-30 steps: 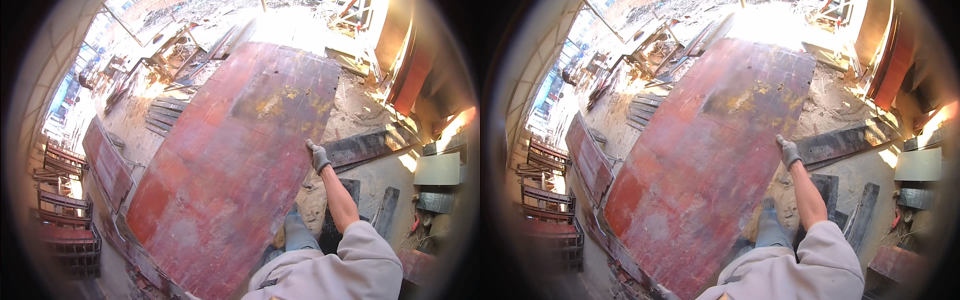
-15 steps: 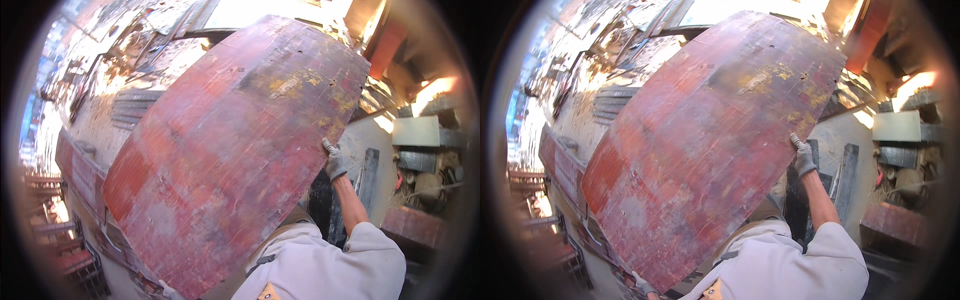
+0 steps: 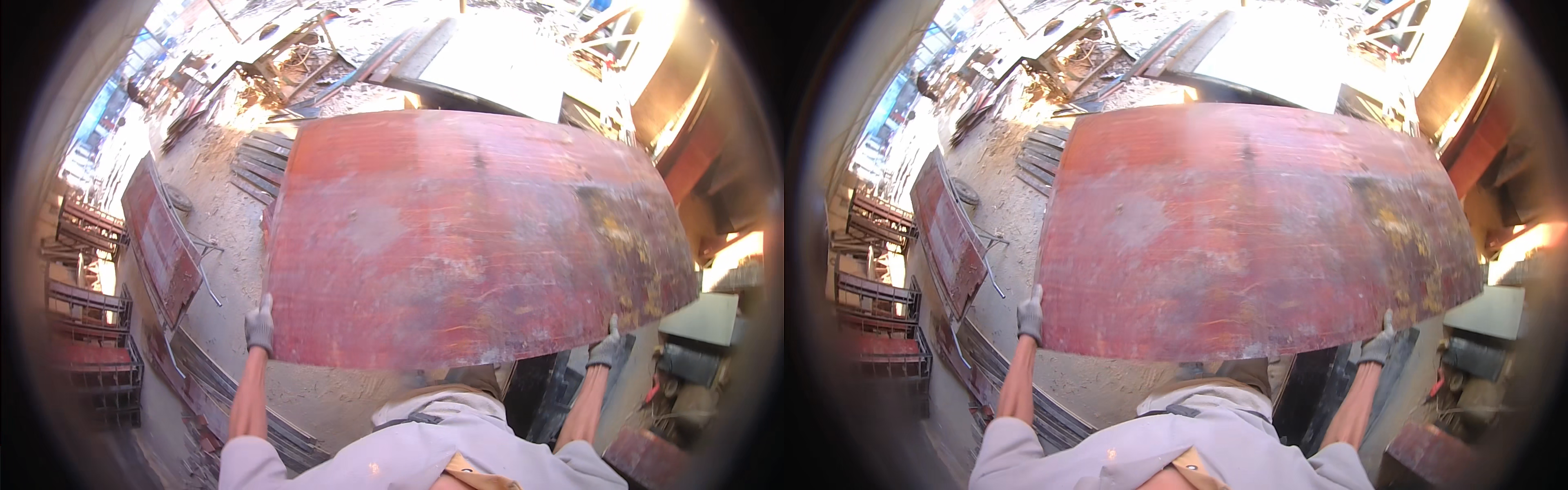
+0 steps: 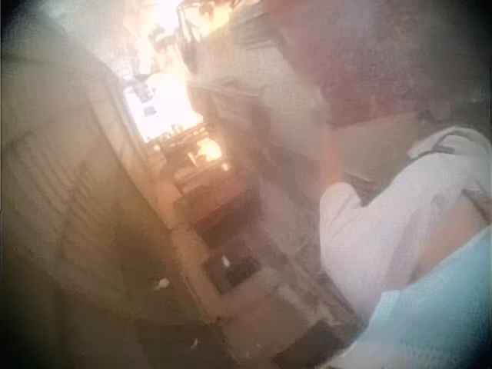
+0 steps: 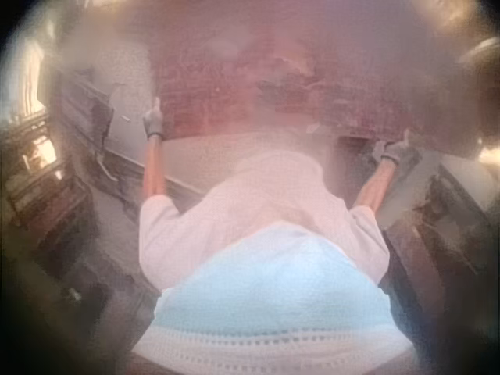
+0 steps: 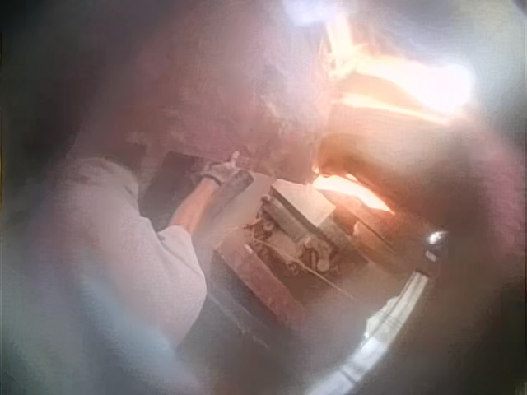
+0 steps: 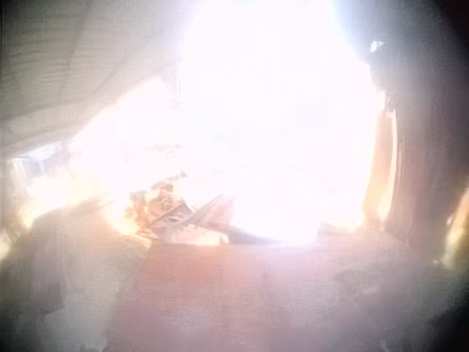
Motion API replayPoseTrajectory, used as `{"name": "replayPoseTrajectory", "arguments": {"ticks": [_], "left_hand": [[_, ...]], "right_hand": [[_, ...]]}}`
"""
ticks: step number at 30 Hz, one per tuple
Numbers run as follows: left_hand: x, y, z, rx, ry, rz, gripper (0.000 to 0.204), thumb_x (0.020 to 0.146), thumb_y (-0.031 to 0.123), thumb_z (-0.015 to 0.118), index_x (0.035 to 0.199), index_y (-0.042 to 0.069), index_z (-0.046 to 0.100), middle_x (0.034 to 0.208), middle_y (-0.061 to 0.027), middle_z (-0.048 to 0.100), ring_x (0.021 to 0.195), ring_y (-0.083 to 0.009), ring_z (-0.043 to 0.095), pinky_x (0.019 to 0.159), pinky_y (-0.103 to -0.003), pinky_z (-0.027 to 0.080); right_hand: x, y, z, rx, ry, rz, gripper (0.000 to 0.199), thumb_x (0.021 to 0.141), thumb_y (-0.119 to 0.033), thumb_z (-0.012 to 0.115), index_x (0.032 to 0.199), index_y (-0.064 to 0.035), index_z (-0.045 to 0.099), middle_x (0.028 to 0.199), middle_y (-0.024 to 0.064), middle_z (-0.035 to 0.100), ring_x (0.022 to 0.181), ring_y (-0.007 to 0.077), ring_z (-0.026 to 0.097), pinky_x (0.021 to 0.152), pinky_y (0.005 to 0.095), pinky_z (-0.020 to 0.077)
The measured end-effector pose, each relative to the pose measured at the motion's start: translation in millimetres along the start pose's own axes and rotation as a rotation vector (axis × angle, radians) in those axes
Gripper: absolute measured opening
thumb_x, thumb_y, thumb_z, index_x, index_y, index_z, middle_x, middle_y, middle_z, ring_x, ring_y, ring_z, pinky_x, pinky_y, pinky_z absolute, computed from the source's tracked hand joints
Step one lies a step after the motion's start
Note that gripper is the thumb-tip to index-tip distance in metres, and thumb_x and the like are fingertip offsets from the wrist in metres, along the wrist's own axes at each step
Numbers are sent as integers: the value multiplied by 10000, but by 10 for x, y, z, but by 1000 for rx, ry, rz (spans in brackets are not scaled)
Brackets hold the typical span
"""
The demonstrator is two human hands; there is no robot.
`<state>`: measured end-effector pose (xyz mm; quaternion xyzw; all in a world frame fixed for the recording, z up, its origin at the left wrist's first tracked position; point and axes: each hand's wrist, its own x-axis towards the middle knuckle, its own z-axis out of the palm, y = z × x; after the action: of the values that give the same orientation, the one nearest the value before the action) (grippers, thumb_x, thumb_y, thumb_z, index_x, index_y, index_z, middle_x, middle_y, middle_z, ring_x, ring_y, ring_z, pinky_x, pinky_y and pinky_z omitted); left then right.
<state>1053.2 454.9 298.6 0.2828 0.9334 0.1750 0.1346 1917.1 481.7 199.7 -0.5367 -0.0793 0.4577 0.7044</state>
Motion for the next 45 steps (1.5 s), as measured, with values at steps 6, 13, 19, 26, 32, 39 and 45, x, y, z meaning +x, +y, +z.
{"name": "replayPoseTrajectory", "arguments": {"ticks": [6, 13, 19, 26, 32, 39, 45], "left_hand": [[456, 2292, 75, 110, -74, 85, 718, 948, 691, 565, 981, 11, 794, 923, -273, 750, 909, -384, 740, 794, -497, 523], [966, 3837, 687, 213, -93, 216, 725, 958, 699, 548, 1001, 18, 791, 1019, -294, 741, 1014, -454, 725, 880, -520, 536], [1812, 4662, 1684, 137, -218, 311, 691, 982, 650, 557, 1023, -5, 775, 1029, -304, 732, 1039, -479, 709, 906, -518, 530], [2438, 4767, 2471, 116, -301, 372, 701, 982, 664, 551, 959, -3, 766, 1006, -337, 707, 1014, -499, 697, 870, -537, 534], [3027, 4836, 2706, 123, -222, 403, 719, 990, 694, 528, 856, 16, 724, 941, -330, 696, 949, -505, 687, 821, -555, 526], [3831, 5121, 3119, 131, -198, 425, 701, 1002, 681, 522, 861, 21, 715, 927, -319, 698, 925, -504, 685, 805, -548, 529], [4093, 5300, 3322, 192, -299, 379, 637, 1024, 622, 529, 1029, 16, 723, 1008, -303, 717, 922, -488, 697, 803, -541, 539]], "right_hand": [[821, -63, 105, 195, 89, 154, 547, 1031, -372, 663, 1439, -13, 594, 1412, 134, 660, 1247, 297, 659, 1068, 454, 546], [1344, -309, 224, 267, 348, 211, 579, 1035, -418, 641, 1473, -45, 567, 1464, 136, 628, 1300, 323, 626, 1100, 492, 521], [1734, -139, 336, 248, 354, 133, 643, 1011, -502, 644, 1493, -84, 563, 1521, 114, 587, 1379, 337, 558, 1155, 535, 454], [1570, 9, 712, 281, 491, 83, 666, 1014, -541, 621, 1506, -98, 554, 1519, 95, 589, 1396, 337, 536, 1200, 541, 401], [1372, 457, 1155, 315, 626, 147, 727, 982, -602, 632, 1502, -99, 561, 1535, 92, 572, 1408, 336, 515, 1209, 538, 380], [1676, 951, 1951, 224, 717, 61, 712, 951, -568, 714, 1423, -44, 617, 1440, 108, 646, 1290, 328, 603, 1128, 496, 469], [1840, 1062, 2197, 225, 797, 115, 709, 967, -588, 677, 1419, -45, 623, 1446, 111, 644, 1305, 329, 595, 1141, 505, 461]]}}
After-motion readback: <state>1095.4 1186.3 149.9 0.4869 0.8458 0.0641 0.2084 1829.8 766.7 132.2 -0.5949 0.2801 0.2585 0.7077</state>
